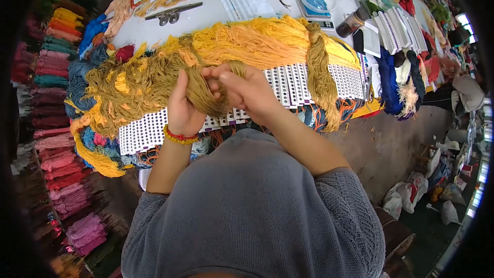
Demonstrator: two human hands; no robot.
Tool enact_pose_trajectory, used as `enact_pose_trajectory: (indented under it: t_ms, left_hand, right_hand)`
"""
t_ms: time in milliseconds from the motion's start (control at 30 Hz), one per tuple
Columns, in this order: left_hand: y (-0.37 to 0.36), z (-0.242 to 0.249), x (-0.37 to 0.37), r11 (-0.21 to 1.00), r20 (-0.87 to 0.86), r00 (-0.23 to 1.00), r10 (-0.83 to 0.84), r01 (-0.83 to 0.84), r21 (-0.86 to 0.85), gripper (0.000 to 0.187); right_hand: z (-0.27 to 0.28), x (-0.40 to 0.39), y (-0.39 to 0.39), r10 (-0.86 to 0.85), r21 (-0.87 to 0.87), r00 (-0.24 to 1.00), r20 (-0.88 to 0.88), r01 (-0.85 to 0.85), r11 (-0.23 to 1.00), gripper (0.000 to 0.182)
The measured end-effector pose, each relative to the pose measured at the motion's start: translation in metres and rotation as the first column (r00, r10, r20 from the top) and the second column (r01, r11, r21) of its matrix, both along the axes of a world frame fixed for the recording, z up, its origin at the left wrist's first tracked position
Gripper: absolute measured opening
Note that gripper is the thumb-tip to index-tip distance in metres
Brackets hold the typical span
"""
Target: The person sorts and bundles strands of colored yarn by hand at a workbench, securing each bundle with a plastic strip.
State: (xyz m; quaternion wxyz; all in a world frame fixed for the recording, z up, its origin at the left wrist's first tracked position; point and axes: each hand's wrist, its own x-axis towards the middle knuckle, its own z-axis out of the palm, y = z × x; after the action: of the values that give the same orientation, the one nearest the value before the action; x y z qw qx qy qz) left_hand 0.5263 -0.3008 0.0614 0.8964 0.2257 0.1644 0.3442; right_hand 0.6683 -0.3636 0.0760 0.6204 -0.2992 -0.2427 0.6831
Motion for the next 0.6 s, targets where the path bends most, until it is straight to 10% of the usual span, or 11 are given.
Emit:
enact_pose_trajectory:
  t_ms: [33, 600]
  left_hand:
    - [-0.002, 0.002, 0.002, 0.998, -0.114, 0.993, 0.040, -0.035, 0.044, 0.042]
    - [-0.016, -0.002, 0.012, 0.890, -0.243, 0.908, 0.341, -0.229, 0.394, 0.018]
  right_hand:
    - [0.002, -0.004, 0.001, -0.090, -0.088, 0.945, 0.316, 0.124, 0.988, 0.023]
    - [-0.014, -0.012, -0.001, -0.193, -0.026, 0.822, 0.536, 0.244, 0.969, 0.006]
